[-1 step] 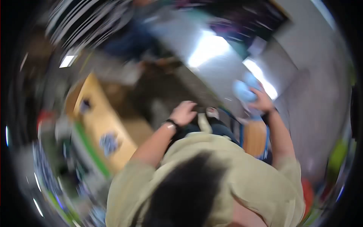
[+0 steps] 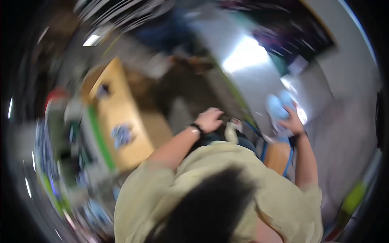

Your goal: Sort and place shoes into a UV sterilization or drying machine in a shoe factory.

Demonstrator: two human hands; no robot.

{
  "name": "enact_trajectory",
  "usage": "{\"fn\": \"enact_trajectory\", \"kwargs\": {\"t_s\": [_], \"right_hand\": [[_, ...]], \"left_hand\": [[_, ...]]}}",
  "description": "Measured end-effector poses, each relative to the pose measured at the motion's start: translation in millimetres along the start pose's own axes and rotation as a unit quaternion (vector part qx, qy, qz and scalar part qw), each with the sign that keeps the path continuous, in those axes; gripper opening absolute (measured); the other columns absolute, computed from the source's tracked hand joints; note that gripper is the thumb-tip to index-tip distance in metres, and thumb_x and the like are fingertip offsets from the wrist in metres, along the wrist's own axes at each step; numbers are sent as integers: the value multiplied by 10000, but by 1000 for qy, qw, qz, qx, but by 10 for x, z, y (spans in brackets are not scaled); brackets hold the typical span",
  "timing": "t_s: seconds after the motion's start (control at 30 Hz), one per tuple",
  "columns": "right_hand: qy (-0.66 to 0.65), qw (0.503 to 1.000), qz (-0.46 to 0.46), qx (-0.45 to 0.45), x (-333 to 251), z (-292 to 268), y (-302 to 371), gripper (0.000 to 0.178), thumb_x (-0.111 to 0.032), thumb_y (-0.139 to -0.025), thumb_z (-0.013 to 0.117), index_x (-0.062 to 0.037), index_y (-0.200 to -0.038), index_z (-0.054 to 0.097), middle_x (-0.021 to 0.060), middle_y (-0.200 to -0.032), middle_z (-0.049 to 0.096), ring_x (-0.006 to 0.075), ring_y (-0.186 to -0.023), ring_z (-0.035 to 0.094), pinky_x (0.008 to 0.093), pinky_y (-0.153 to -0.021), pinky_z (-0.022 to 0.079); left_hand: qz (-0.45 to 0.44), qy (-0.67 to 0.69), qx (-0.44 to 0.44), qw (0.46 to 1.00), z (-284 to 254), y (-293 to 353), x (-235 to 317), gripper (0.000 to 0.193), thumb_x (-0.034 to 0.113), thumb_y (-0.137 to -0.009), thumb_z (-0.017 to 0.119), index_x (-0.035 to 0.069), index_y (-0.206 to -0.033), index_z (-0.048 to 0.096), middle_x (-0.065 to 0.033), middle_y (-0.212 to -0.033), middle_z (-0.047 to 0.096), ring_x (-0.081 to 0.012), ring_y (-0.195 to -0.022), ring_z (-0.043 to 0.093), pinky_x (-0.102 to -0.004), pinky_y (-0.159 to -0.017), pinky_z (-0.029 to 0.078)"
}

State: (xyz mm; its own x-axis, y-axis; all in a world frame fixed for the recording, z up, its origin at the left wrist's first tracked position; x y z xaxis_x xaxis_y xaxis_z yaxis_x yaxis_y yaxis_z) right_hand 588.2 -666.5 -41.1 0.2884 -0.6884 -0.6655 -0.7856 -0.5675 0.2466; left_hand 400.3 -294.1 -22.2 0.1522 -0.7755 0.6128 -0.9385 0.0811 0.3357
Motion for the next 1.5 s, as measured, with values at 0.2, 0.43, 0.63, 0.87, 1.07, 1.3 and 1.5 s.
{"fn": "enact_trajectory", "kwargs": {"t_s": [0.2, 0.43, 0.63, 0.87, 1.07, 1.3, 1.5], "right_hand": [[25, 995, 41, 93, 307, 197, -145, 729, -291, -606, 842, -47, -1241, 580, 236, -1425, 329, 392, -1325, 361, 467, -1091, 347], [-56, 946, -262, -181, -2535, 1448, -755, 719, -358, -612, 850, -75, -1221, 595, 255, -1447, 263, 459, -1348, 310, 480, -1115, 324], [-59, 861, -423, -275, -4514, 2818, -463, 695, -378, -583, 862, -83, -1164, 622, 244, -1449, 284, 475, -1295, 378, 464, -1101, 349], [16, 722, -538, -435, -5960, 4423, 538, 676, -335, -580, 845, -97, -1174, 625, 243, -1467, 308, 485, -1289, 382, 477, -1085, 363], [30, 670, -587, -453, -6499, 5618, 754, 627, -272, -737, 768, -111, -1312, 574, 249, -1548, 246, 474, -1381, 296, 505, -1115, 326], [-104, 617, -565, -538, -6157, 5710, -168, 288, -170, -893, 582, -41, -1145, 636, 173, -1085, 658, 333, -1032, 618, 434, -933, 481], [48, 666, -553, -497, -6273, 5252, -340, 212, -167, -858, 548, -89, -1015, 667, 157, -977, 681, 357, -935, 641, 459, -785, 508]], "left_hand": [[-165, 59, 123, 977, 113, 828, -455, 404, 242, -877, 616, 63, -1238, 589, -180, -1186, 603, -380, -1101, 582, -438, -929, 485], [-263, 399, 220, 851, 202, 1903, -751, 416, 169, -974, 588, 26, -1354, 498, -141, -1258, 602, -179, -1068, 619, -305, -905, 501], [-197, 530, 420, 710, -121, 2794, -975, 598, 231, -1003, 568, 76, -1489, 255, -121, -1446, 438, -193, -1128, 573, -306, -879, 479], [-242, 555, 663, 441, 75, 4180, -1202, 829, 312, -1024, 515, 146, -1561, -94, -117, -1576, 210, -239, -1336, 400, -388, -1001, 435], [-490, 385, 679, 389, 434, 4811, -2499, 913, 509, -1004, 457, 53, -1539, -126, -169, -1618, 73, -299, -1485, 126, -404, -1177, 169], [-264, 635, 627, 366, 81, 4395, -2933, 450, 395, -998, 535, 14, -1237, 552, -91, -1146, 633, -213, -956, 621, -352, -796, 525], [-623, -105, 624, 460, 494, 5119, -3100, 800, 445, -838, 746, 55, -1445, 401, -287, -1416, 413, -491, -1287, 407, -572, -1080, 329]]}}
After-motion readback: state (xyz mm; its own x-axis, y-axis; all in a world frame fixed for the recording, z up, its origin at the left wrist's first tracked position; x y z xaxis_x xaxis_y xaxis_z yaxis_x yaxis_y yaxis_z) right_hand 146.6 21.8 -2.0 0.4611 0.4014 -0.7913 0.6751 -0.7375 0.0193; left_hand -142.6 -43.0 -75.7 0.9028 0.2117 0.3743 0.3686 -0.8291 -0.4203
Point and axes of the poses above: each hand's wrist, its own y-axis away from the middle knuckle, its own z-axis out of the palm, x = y × z, the point moved 5 cm from there along -y, towards the middle knuckle
